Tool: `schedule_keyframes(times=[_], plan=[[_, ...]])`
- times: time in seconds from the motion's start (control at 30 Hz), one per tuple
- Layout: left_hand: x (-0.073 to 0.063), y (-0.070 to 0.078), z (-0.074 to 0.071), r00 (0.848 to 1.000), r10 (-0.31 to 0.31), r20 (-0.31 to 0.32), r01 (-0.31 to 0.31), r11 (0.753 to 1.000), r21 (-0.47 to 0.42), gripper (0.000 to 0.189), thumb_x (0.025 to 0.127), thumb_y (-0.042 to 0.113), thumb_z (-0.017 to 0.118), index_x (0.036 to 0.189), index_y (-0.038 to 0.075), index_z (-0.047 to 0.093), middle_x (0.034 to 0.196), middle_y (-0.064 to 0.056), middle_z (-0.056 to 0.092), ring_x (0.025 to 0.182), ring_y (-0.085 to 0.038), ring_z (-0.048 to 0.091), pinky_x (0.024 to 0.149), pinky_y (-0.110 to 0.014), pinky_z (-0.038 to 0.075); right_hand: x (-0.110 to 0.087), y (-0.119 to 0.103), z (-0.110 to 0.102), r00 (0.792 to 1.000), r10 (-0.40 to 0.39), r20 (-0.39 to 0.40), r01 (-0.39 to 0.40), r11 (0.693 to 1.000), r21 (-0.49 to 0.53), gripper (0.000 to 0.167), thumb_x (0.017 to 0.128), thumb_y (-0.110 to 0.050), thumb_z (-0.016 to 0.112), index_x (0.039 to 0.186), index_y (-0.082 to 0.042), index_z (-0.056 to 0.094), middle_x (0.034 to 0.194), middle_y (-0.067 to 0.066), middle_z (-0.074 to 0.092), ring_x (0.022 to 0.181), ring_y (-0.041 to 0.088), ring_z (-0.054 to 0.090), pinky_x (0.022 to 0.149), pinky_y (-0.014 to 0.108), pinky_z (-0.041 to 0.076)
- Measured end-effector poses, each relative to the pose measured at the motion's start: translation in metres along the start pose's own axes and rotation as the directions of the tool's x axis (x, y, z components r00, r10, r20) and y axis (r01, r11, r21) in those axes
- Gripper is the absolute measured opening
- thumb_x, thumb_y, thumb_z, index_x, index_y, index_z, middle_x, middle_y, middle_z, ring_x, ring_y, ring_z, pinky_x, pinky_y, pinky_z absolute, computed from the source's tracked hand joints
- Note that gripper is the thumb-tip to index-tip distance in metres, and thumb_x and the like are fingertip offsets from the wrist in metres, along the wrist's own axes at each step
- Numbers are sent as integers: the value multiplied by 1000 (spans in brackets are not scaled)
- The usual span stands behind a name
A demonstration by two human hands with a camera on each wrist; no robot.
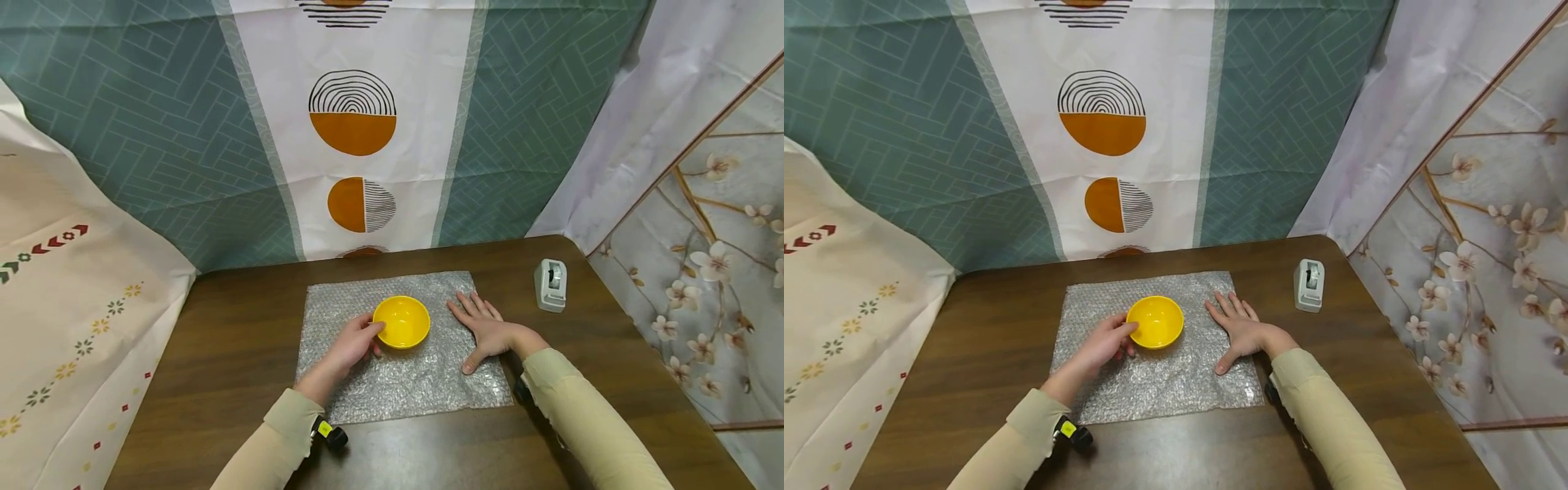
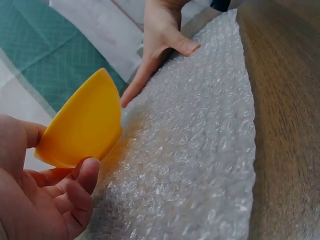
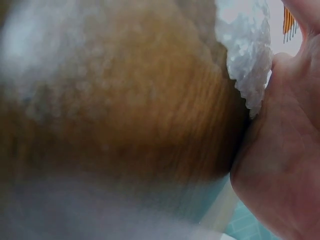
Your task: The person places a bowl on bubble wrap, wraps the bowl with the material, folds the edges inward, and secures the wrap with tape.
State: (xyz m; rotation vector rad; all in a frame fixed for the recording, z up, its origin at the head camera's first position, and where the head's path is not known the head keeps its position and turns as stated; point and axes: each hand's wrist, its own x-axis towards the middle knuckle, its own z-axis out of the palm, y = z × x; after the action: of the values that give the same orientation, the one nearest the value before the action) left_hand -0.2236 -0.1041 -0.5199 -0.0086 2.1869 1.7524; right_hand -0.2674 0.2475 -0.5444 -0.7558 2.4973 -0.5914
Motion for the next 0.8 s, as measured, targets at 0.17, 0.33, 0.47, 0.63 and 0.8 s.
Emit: schedule_keyframes(times=[0.17,0.33,0.47,0.63,0.8], plan=[[0,-4,0,1000,-21,-13,21,1000,2,51,108,26,60,150,-3,55,90,-12,65,58,-17,56,50,-27,38,1,-1,3,1000,-14,-10,14,1000,6,157,60,-80,88,174,-19,0,177,8,-23,160,35,-26,125,60,-13],[-2,-5,0,1000,-28,0,28,999,19,49,107,24,62,147,-4,57,83,-10,65,55,-17,54,48,-26,37,-1,-2,3,1000,-8,7,7,1000,18,158,59,-81,88,174,-20,-2,177,7,-24,160,35,-28,125,60,-14],[-2,-4,0,1000,-23,8,23,999,31,46,106,24,63,144,-3,59,80,-9,64,54,-17,53,47,-25,37,-1,-1,2,1000,-11,2,11,1000,15,157,59,-80,88,174,-19,-1,177,8,-23,160,36,-27,125,60,-14],[-1,-2,1,1000,-23,3,23,999,28,49,105,24,64,146,-3,58,79,-9,63,55,-16,52,46,-23,35,-1,1,1,1000,-9,-4,9,1000,15,157,59,-81,87,174,-19,-1,177,7,-24,160,35,-28,125,60,-15],[-2,-1,3,1000,-7,11,7,1000,26,51,105,25,66,146,-5,57,77,-10,63,55,-17,52,47,-23,35,0,2,1,1000,-13,-2,13,1000,4,157,60,-81,87,174,-19,-1,177,8,-23,160,36,-27,125,60,-14]])
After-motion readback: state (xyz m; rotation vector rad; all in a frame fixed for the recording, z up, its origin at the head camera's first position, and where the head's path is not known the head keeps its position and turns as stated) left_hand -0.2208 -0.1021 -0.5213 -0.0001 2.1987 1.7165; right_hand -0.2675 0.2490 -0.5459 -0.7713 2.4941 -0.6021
